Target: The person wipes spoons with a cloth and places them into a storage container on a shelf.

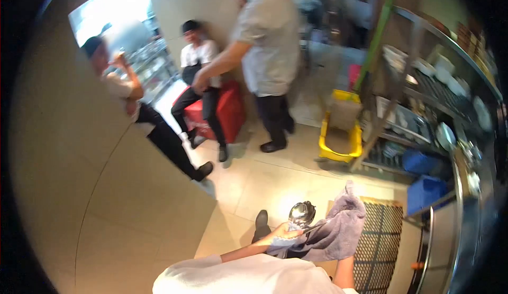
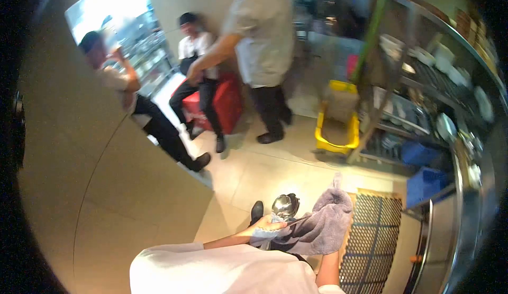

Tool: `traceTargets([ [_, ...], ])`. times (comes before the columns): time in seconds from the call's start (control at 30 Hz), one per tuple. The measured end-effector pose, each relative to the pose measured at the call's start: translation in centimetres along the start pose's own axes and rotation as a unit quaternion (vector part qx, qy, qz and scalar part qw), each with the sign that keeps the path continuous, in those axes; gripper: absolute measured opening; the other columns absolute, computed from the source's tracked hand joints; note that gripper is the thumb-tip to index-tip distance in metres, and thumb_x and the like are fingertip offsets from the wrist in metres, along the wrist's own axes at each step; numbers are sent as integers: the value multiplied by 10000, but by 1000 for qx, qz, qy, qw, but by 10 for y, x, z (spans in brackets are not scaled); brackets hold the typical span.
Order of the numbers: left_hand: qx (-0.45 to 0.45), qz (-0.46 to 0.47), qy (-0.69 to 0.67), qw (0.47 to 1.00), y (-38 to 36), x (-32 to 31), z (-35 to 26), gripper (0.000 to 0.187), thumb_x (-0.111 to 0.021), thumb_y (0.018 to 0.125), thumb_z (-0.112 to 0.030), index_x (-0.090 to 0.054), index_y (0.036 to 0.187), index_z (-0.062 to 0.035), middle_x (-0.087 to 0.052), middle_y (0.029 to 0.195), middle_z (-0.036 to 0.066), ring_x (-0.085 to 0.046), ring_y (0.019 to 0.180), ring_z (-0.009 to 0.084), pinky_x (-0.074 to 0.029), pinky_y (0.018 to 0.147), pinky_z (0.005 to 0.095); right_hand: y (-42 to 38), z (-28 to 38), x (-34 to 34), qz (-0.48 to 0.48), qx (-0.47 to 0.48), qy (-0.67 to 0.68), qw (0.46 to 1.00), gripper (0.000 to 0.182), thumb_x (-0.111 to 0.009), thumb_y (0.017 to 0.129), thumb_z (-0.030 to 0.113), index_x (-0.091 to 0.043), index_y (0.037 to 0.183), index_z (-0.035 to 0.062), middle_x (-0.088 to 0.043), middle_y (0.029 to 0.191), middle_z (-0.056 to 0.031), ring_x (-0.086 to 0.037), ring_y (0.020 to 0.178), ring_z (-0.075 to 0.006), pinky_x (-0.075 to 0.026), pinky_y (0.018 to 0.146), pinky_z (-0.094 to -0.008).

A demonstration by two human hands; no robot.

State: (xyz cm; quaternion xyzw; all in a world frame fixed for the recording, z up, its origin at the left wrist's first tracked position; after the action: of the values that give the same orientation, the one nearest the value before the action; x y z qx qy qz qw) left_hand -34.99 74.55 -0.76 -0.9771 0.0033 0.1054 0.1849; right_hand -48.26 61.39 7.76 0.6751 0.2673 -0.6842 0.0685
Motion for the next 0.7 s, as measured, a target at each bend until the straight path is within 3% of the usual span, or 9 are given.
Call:
traceTargets([
  [0.07,9,95,-6,995,18,-62,5,235,-609,883,-242,-602,741,-56,-525,657,-40,-470,604,65,-393,546,237,-31,79,1,160,185,-404,881,301,-517,804,-46,-514,1100,5,-536,870,-47,-526,690,-120,-487,613,-238],
  [0.1,9,122,20,992,15,-78,-11,178,-614,880,-216,-624,799,-58,-548,692,-40,-496,632,64,-412,571,232,-64,88,-29,38,301,-520,798,190,-489,806,-62,-527,970,27,-540,797,-51,-521,676,-119,-482,595,-244],
  [0.33,60,149,27,987,58,-151,-27,134,-612,866,-177,-596,813,-55,-560,693,-34,-490,596,59,-398,527,233,-83,191,25,-169,413,-584,678,137,-467,894,39,-522,1019,44,-550,939,-114,-552,879,-165,-484,747,-262],
  [0.4,61,149,38,986,92,-157,-18,130,-602,868,-171,-592,809,-56,-556,688,-34,-489,595,61,-400,526,237,-64,193,12,-191,430,-852,228,227,-418,919,82,-507,1119,23,-514,1053,-186,-516,1023,-250,-444,880,-317],
  [0.43,56,149,47,986,106,-156,-17,126,-592,870,-166,-587,806,-57,-552,684,-33,-487,595,62,-401,524,241,-41,190,29,-230,367,-891,136,198,-371,946,93,-503,1063,2,-533,991,-114,-506,988,-197,-414,878,-298],
  [0.47,52,140,38,988,120,-157,-16,126,-592,870,-166,-587,806,-57,-552,684,-33,-487,595,62,-401,524,241,-32,189,40,-218,365,-895,132,198,-371,946,93,-503,1063,2,-533,991,-114,-506,988,-197,-414,878,-298],
  [0.53,62,80,13,995,148,-150,-22,128,-580,868,-162,-587,807,-50,-553,683,-32,-493,596,71,-412,529,252,-17,173,7,-144,413,-825,359,392,-482,842,162,-495,1190,-20,-499,1081,-229,-493,1054,-320,-417,905,-343],
  [0.6,5,136,3,991,192,-141,-17,119,-590,861,-152,-622,896,-43,-585,779,-40,-518,692,75,-442,598,258,54,183,24,-93,255,-892,361,254,-502,870,228,-536,1024,29,-547,1076,-173,-519,980,-184,-416,772,-275],
  [0.7,-116,75,45,989,256,-129,-42,154,-587,863,-146,-601,976,-43,-582,851,-43,-515,749,69,-440,635,241,127,167,-63,-21,14,-964,263,289,-527,864,303,-566,985,44,-555,1094,-151,-522,990,-200,-424,776,-284],
])
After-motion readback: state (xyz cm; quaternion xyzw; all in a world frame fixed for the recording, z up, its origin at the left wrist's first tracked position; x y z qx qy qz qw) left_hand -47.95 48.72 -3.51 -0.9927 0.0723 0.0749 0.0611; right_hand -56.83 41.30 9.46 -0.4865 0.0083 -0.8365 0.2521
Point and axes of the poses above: each hand's wrist, its own y-axis towards the middle knuckle, its own x-axis out of the back of the hand, z = x × y, the point moved 8 cm from there along y, towards the middle knuckle
